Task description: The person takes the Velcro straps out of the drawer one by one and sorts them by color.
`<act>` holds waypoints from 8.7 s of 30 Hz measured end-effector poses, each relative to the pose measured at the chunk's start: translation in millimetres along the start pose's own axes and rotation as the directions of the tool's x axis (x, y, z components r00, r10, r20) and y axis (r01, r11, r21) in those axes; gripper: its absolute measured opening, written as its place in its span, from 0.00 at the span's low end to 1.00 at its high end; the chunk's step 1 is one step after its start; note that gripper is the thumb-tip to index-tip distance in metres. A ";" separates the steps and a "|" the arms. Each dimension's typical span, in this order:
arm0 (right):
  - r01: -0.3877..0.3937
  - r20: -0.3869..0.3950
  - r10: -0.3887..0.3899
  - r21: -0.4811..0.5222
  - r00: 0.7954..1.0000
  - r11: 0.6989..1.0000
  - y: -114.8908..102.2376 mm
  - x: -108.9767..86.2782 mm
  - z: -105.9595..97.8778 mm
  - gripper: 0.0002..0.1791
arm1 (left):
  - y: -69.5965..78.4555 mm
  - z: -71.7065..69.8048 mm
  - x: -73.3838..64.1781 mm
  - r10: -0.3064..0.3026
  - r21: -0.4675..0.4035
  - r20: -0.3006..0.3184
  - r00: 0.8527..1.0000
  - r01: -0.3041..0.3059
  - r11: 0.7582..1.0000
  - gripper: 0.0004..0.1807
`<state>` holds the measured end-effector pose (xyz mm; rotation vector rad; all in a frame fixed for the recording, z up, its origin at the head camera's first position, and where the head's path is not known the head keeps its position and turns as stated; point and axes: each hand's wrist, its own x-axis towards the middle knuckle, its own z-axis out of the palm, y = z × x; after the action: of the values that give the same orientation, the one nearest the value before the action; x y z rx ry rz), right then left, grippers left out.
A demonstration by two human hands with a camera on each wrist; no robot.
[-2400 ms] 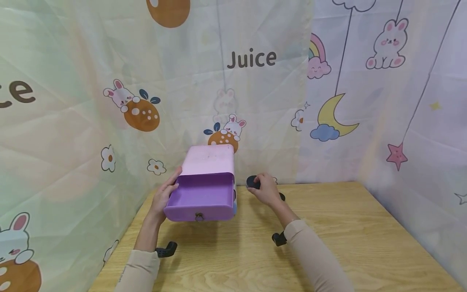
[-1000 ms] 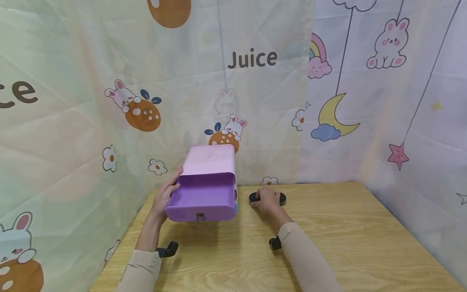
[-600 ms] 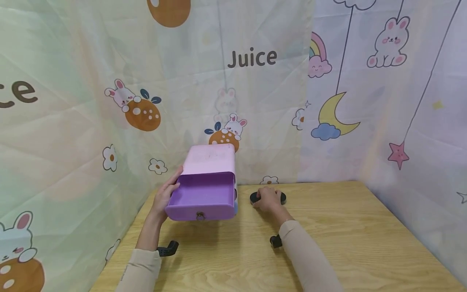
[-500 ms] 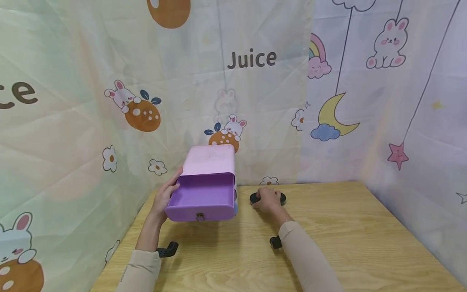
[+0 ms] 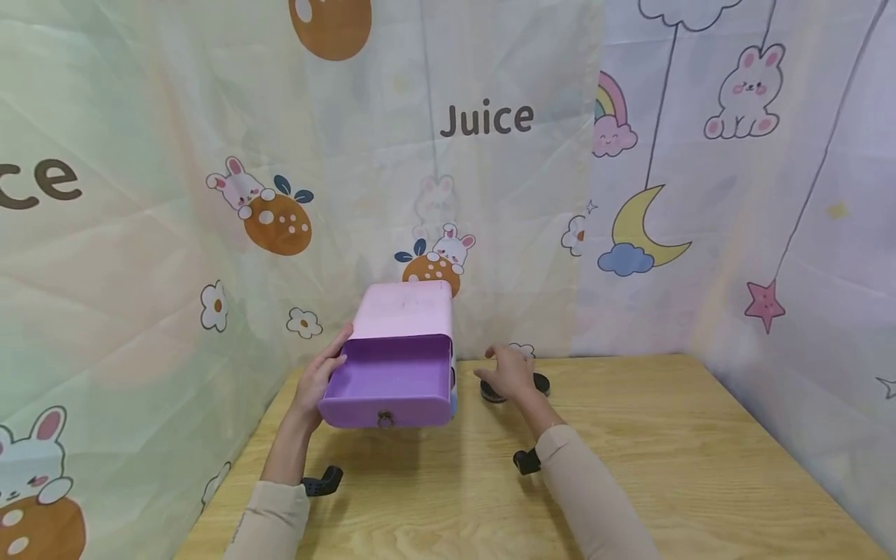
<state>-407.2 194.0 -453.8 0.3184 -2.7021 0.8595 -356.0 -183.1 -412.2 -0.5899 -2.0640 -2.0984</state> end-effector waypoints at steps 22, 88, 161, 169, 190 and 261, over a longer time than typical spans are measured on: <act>0.421 -0.428 -0.238 0.407 0.872 0.811 -115.1 -48.1 -29.4 0.17 | -2.9 2.8 -0.3 -0.004 -0.020 0.007 1.000 0.004 1.000 0.28; 0.664 0.037 -0.668 -0.160 0.743 0.730 -191.5 -106.6 -24.2 0.02 | 0.1 -1.3 -0.4 -0.041 -0.031 -0.001 0.999 0.041 0.999 0.28; 0.593 -0.095 -0.625 -0.233 0.775 0.771 -177.9 -70.0 6.9 0.09 | -3.6 0.3 -5.0 0.018 -0.052 0.032 0.999 -0.016 0.999 0.27; 0.578 -0.159 -0.583 -0.078 0.797 0.812 -166.5 -51.1 14.5 0.06 | -3.0 -1.0 -1.6 0.010 -0.034 0.025 1.000 -0.009 0.999 0.28; 0.478 -0.184 -0.477 -0.037 0.860 0.877 -164.1 -27.1 22.2 0.10 | -5.5 3.3 2.9 0.021 -0.007 -0.034 0.999 -0.021 1.000 0.29; 0.575 -0.026 -0.606 -0.286 0.795 0.766 -121.8 -31.8 46.4 0.03 | -7.0 27.3 11.0 0.124 0.144 -0.342 0.932 -0.078 0.986 0.21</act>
<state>-351.2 73.3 -436.5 0.9620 -2.3262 0.3088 -363.7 -154.0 -415.1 -0.2717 -1.9029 -1.8378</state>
